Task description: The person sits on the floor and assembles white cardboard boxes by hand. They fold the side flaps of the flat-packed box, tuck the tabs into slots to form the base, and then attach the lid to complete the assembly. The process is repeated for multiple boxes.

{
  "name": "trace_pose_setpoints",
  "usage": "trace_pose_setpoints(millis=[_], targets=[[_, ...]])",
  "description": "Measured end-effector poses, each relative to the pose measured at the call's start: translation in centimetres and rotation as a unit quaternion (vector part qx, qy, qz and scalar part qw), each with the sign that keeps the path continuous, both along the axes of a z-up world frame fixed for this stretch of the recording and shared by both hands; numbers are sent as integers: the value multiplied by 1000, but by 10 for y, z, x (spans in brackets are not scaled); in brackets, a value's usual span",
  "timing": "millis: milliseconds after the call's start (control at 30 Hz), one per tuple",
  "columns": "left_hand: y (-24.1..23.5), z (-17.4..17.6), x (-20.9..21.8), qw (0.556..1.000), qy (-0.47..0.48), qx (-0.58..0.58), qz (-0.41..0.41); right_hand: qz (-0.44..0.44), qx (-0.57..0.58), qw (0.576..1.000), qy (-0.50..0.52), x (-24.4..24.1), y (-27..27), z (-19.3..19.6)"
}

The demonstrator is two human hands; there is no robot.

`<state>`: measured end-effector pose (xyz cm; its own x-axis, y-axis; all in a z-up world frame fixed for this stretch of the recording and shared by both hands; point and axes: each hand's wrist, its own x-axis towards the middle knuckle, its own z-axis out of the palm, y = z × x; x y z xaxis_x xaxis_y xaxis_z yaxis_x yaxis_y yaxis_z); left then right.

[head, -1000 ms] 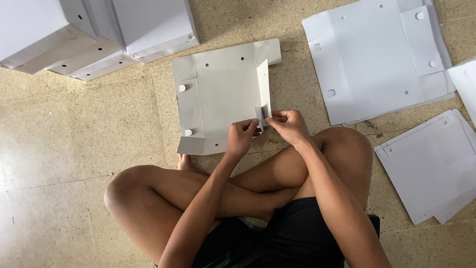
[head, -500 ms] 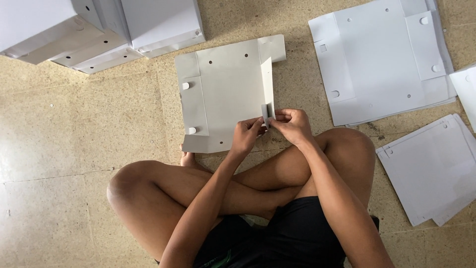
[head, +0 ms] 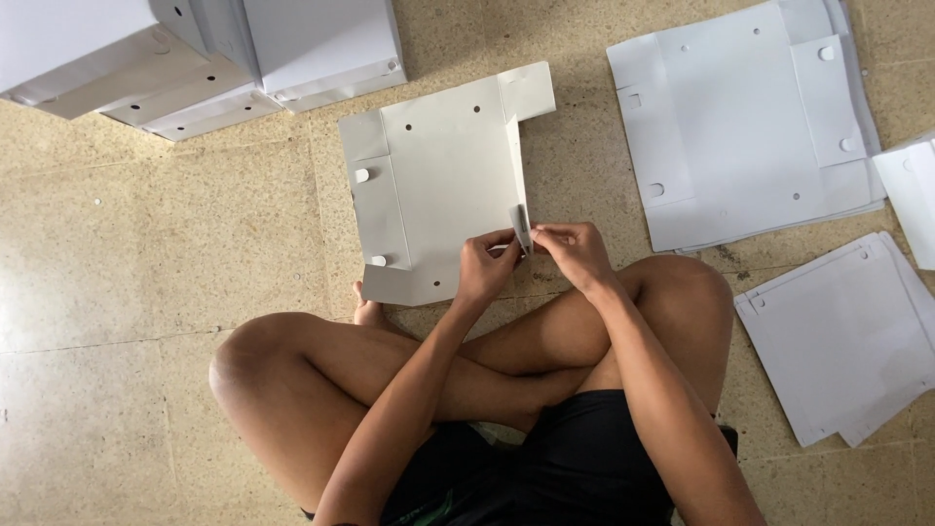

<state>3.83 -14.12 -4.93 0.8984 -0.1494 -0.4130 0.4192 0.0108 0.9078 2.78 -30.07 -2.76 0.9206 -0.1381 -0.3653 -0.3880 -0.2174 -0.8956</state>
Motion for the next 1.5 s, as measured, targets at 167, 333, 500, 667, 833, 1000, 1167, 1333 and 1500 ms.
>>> trace_pose_setpoints(millis=[167,333,500,667,833,1000,1167,1333,1500], targets=[[0,-24,0,1000,2,-7,17,76,-53,996,-17,-3,8,-6],[0,-44,-5,999,15,40,-23,118,-93,988,28,12,11,28],[3,-48,22,981,63,106,-153,79,-215,972,-48,33,1,-12],[-46,-16,139,953,-70,279,-97,54,-276,958,-59,33,9,-40],[-132,-38,186,868,-102,425,-233,61,-314,943,-97,37,3,-46],[-171,-105,204,666,-125,602,-423,-1,-264,963,-60,33,5,-33],[-107,-168,234,704,-432,563,4,-47,-254,965,-40,46,-9,-53],[-24,-64,126,909,-246,336,2,-71,-109,990,-50,45,0,-36],[-20,-28,42,988,-87,107,66,-67,-140,984,-83,48,2,-24]])
